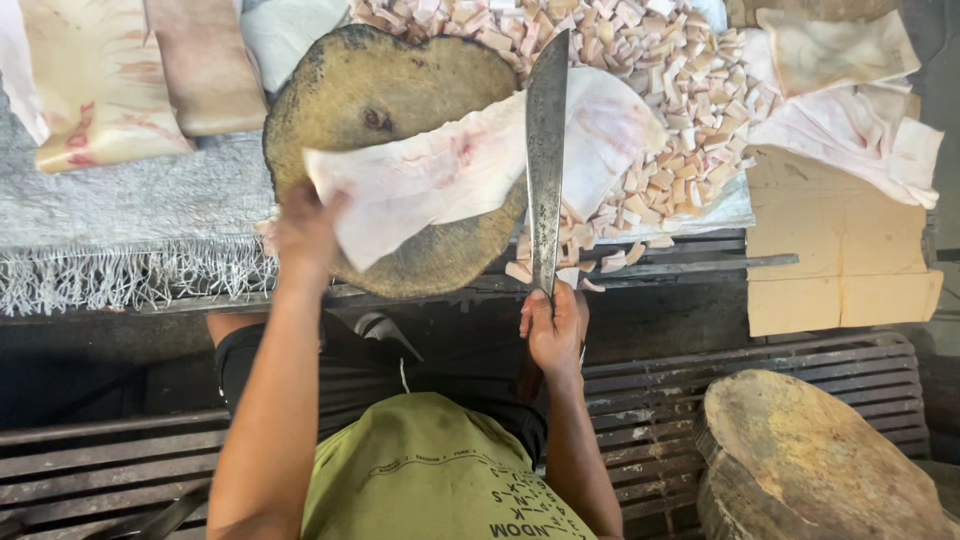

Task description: The person uses a large knife to cut a white, fatty material into small cubes on a round wooden chopping block. The person repeatedly slices the material into strips and then dices them, accumulating a pile of cut pieces on a nearby surface.

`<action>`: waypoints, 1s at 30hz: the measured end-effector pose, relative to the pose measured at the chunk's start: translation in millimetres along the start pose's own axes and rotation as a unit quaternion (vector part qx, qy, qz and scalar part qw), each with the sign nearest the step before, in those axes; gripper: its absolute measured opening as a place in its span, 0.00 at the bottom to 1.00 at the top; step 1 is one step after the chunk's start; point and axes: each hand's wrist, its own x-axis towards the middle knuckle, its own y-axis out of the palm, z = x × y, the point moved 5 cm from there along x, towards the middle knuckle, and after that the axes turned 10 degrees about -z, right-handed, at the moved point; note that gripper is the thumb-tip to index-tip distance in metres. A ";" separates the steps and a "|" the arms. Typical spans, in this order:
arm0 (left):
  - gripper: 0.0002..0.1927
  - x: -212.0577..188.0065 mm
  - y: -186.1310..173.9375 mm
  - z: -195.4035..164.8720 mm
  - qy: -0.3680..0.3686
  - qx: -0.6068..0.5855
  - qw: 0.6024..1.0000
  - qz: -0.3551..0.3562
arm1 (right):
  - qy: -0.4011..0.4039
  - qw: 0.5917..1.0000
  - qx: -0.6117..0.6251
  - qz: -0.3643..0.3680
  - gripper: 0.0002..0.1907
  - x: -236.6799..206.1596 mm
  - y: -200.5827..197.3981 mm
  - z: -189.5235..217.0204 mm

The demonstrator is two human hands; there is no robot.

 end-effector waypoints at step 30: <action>0.28 -58.3 -13.9 22.2 0.080 0.230 0.961 0.127 | -0.162 0.968 -0.179 0.062 0.30 -40.4 2.0 44.0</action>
